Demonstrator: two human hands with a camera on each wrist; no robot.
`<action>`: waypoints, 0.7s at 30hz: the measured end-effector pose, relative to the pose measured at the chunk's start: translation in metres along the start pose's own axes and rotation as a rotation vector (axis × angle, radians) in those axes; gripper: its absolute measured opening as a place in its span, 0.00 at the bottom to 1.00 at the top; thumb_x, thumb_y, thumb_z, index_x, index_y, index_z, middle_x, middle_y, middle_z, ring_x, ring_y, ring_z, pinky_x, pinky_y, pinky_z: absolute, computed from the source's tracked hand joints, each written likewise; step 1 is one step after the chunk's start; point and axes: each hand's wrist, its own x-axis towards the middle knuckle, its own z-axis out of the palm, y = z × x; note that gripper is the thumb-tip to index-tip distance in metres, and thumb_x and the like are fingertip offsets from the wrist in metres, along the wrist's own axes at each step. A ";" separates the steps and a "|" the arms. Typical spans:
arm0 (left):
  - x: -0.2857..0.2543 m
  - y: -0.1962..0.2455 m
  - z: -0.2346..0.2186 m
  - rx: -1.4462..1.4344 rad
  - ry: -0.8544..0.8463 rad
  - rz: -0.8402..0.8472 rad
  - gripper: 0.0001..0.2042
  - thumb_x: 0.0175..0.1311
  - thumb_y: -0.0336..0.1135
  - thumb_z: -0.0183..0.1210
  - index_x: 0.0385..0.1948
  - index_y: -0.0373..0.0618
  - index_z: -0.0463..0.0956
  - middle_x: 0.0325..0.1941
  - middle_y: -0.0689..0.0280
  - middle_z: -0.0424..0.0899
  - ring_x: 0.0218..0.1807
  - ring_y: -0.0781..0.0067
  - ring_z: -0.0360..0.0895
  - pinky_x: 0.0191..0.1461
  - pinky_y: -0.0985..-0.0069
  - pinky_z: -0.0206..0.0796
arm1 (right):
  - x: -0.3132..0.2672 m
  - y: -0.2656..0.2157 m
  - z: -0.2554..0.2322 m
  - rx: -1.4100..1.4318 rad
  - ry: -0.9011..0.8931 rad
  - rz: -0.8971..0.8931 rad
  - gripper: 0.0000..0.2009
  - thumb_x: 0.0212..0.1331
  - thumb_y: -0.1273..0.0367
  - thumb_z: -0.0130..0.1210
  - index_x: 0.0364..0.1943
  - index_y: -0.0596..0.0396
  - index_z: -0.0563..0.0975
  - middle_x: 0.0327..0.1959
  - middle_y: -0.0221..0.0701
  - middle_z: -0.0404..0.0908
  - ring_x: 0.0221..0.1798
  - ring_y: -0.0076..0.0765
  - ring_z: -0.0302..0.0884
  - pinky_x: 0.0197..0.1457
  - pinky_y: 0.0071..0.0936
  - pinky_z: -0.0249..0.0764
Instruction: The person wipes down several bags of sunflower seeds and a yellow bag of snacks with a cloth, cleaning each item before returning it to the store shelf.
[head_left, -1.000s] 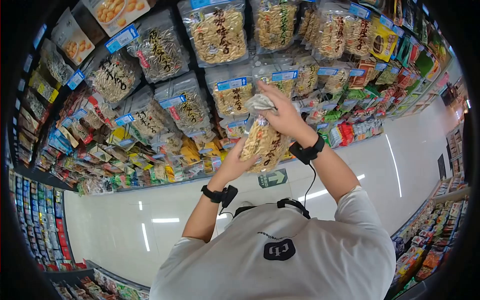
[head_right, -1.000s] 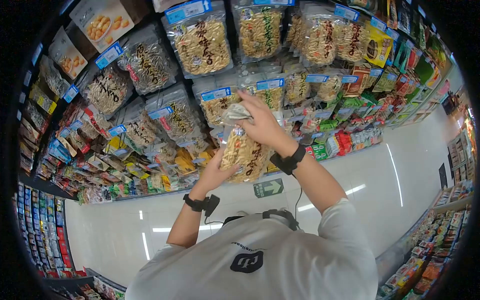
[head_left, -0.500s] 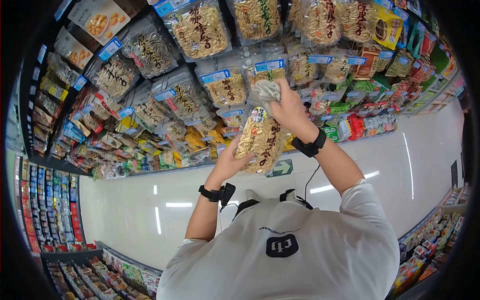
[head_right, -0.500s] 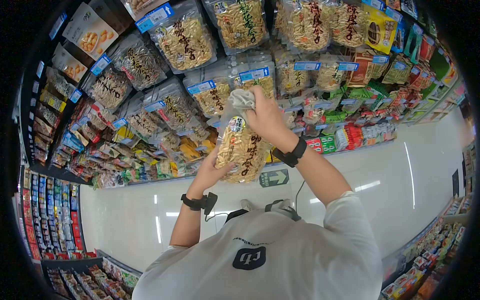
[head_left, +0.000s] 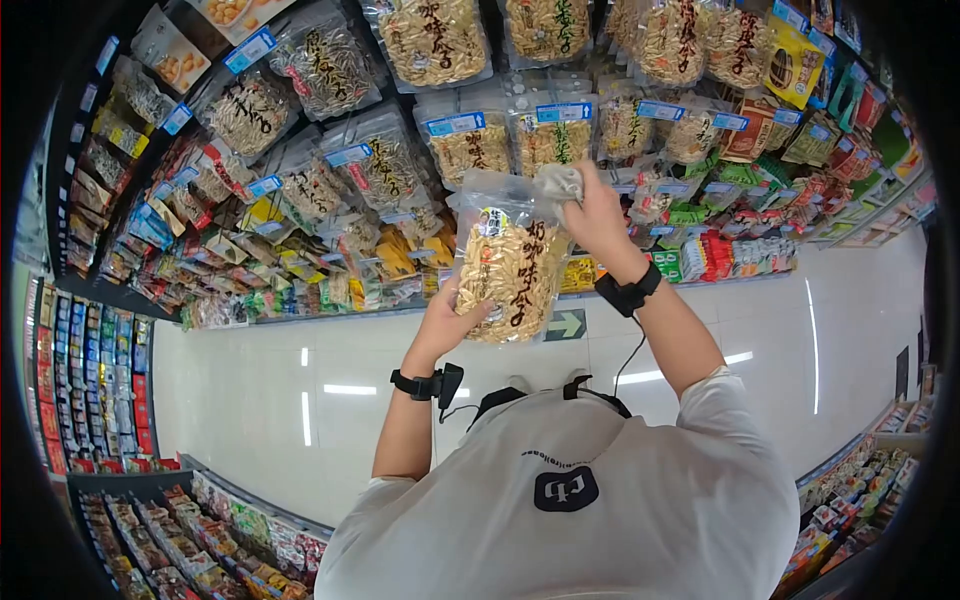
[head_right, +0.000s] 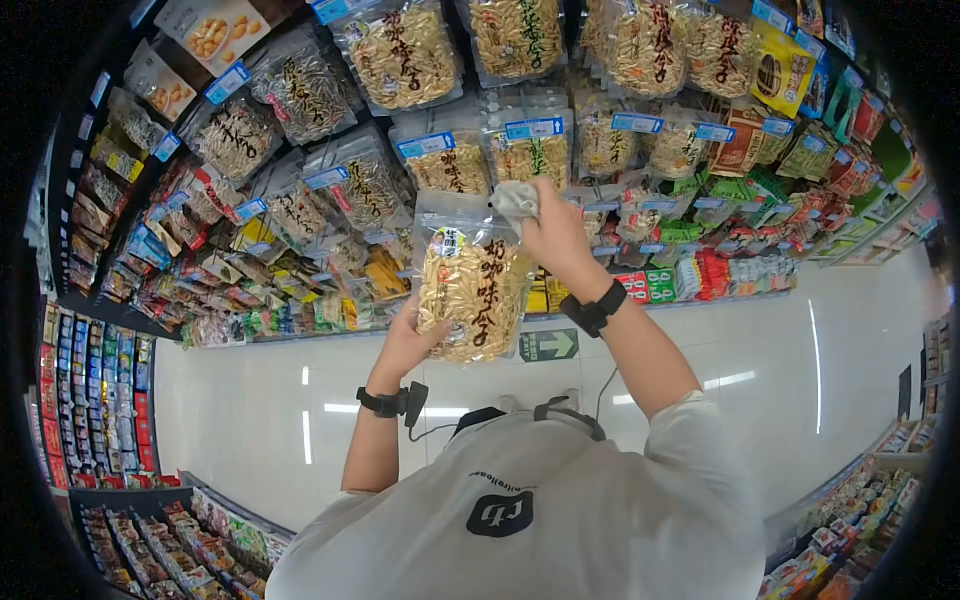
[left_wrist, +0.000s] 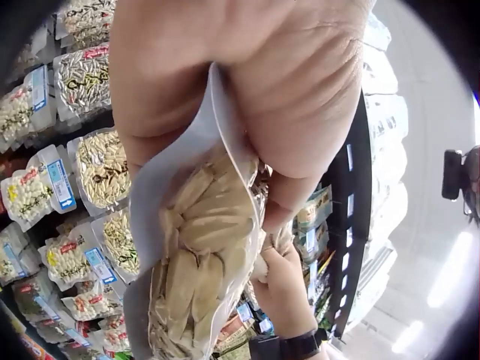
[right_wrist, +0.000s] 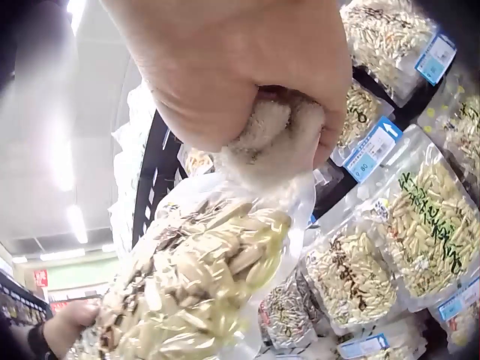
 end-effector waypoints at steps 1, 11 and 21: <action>-0.004 0.004 -0.004 -0.033 -0.019 -0.016 0.31 0.62 0.25 0.63 0.67 0.38 0.60 0.61 0.64 0.74 0.58 0.77 0.72 0.62 0.77 0.65 | -0.001 -0.001 0.005 0.000 0.118 0.031 0.16 0.59 0.70 0.56 0.49 0.59 0.67 0.42 0.51 0.80 0.48 0.61 0.78 0.47 0.43 0.72; -0.017 -0.012 -0.038 -0.234 0.051 -0.050 0.33 0.63 0.29 0.64 0.68 0.37 0.57 0.62 0.63 0.72 0.60 0.75 0.70 0.63 0.76 0.63 | -0.028 -0.024 0.013 0.169 -0.141 -0.011 0.18 0.54 0.67 0.66 0.46 0.57 0.72 0.42 0.38 0.79 0.48 0.39 0.77 0.51 0.36 0.72; 0.011 -0.001 -0.018 -0.307 0.044 0.040 0.31 0.63 0.28 0.63 0.67 0.40 0.59 0.61 0.64 0.73 0.59 0.75 0.70 0.63 0.76 0.63 | -0.030 -0.020 0.039 -0.359 0.316 -0.282 0.23 0.46 0.77 0.54 0.52 0.57 0.73 0.49 0.47 0.69 0.54 0.56 0.66 0.59 0.43 0.66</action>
